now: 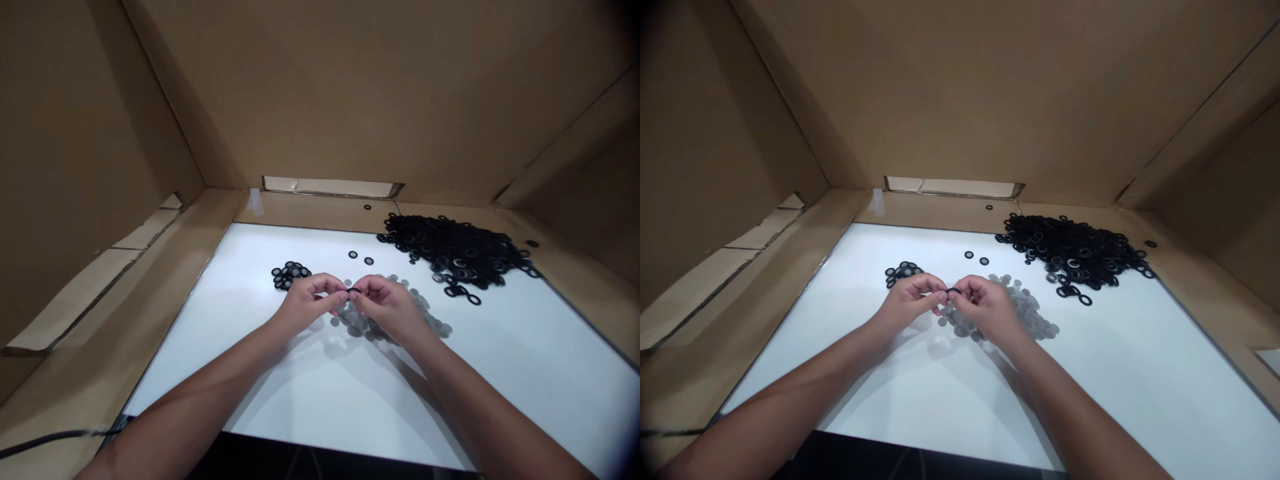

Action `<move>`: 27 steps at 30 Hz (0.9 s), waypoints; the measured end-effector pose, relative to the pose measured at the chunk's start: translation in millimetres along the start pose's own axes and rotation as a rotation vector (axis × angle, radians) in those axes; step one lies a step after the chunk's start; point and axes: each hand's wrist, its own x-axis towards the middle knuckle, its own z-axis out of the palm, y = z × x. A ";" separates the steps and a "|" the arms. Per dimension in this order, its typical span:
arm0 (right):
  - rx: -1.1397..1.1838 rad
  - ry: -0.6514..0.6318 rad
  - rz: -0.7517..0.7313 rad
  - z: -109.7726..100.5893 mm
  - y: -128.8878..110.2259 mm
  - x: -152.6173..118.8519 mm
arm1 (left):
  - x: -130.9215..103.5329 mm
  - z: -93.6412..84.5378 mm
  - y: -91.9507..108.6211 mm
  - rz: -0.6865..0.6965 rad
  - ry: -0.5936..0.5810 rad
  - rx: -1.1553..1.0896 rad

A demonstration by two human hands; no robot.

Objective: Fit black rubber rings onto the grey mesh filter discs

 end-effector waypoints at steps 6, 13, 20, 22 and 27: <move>-0.076 -0.037 -0.006 0.1 3.7 0.4 | 0.4 0.7 1.9 -0.048 -0.003 0.045; -0.244 -0.050 -0.066 -3.0 -2.4 -1.6 | -5.9 8.0 2.2 0.007 0.072 0.200; -0.283 -0.076 -0.075 -6.9 -14.8 -5.7 | -9.6 9.9 5.2 0.060 0.075 0.257; -0.257 -0.097 -0.068 -7.8 -13.0 -5.5 | -7.8 7.1 3.9 0.065 0.048 0.251; -0.287 -0.113 -0.094 -9.2 -6.1 -4.7 | -1.9 0.8 0.7 0.029 -0.039 0.162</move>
